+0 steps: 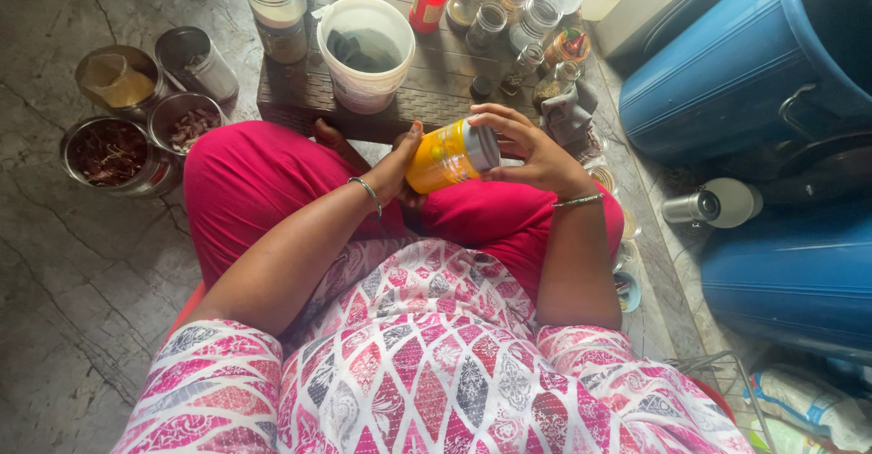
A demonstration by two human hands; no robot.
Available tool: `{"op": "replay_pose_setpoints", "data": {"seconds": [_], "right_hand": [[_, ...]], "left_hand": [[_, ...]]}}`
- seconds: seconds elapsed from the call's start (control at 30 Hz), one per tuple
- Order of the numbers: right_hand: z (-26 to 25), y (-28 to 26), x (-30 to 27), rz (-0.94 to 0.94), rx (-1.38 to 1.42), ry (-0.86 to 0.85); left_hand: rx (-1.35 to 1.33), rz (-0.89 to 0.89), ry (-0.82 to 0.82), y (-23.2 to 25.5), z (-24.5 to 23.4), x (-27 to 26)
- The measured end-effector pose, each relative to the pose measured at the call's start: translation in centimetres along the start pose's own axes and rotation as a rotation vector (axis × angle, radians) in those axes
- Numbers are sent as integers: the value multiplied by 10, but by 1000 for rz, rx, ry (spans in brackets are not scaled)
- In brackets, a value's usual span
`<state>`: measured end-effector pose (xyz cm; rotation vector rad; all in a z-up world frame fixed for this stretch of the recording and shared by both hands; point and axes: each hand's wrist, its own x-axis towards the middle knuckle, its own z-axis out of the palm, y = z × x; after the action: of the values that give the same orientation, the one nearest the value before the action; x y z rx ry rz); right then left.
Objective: The person sits cross-legged on the floor and wipes the exterior of several cylindrical containers with a grey cloth. They dip the cloth into a white bucket of liquid, wring it out, and wipe each container before placing it back on a low wooden table.
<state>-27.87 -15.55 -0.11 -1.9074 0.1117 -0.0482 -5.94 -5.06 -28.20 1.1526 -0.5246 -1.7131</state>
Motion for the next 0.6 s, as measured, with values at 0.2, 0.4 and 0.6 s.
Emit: {"op": "replay_pose_setpoints", "data": {"seconds": [0.2, 0.4, 0.6], "right_hand": [[3, 2, 3, 93, -26, 53], [2, 6, 1, 82, -7, 87], [-4, 30, 4, 166, -6, 176]], "left_hand": [[-2, 141, 202, 25, 35, -45], [-37, 327, 310, 44, 64, -80], [106, 579, 192, 48, 69, -90]]}}
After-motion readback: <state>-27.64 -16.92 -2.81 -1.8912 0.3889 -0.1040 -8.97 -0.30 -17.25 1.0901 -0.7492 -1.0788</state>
